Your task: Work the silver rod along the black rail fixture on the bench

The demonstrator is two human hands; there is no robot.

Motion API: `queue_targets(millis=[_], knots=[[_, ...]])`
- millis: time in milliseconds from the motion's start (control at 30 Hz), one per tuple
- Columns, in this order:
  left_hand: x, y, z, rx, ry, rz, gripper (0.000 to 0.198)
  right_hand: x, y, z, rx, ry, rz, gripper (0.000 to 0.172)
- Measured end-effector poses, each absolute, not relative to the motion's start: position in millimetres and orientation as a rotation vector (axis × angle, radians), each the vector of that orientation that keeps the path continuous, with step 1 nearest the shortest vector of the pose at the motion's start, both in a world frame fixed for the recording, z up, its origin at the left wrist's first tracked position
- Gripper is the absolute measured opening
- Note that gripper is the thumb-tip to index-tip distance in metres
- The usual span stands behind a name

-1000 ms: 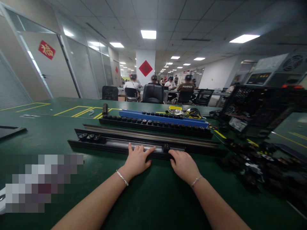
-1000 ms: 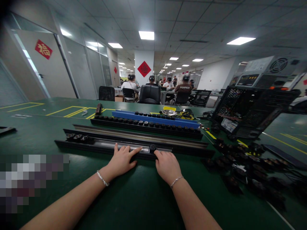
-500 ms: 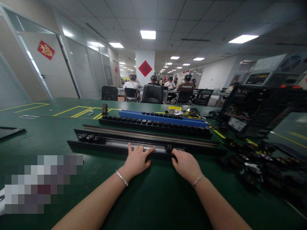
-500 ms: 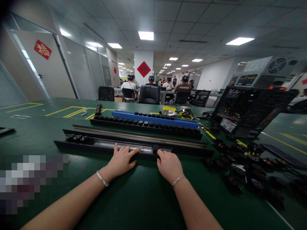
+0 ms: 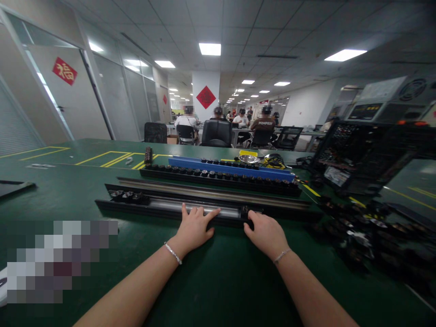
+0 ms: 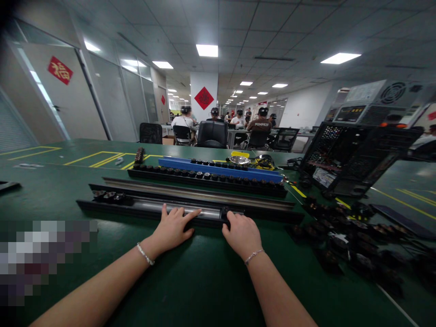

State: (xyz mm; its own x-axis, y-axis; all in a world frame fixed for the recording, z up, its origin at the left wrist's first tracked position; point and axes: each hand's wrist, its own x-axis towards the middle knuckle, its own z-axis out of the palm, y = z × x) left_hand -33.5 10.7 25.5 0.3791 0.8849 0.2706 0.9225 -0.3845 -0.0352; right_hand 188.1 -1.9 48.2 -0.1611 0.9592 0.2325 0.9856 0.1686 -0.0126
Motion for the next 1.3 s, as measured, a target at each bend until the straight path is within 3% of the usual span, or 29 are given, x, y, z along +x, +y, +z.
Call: queue_targets(millis=[1300], knots=[[-34,11,26,-2.473,-1.642,-0.301,0.060,190,-4,59,-2.153,-2.071,-0.168,0.032]])
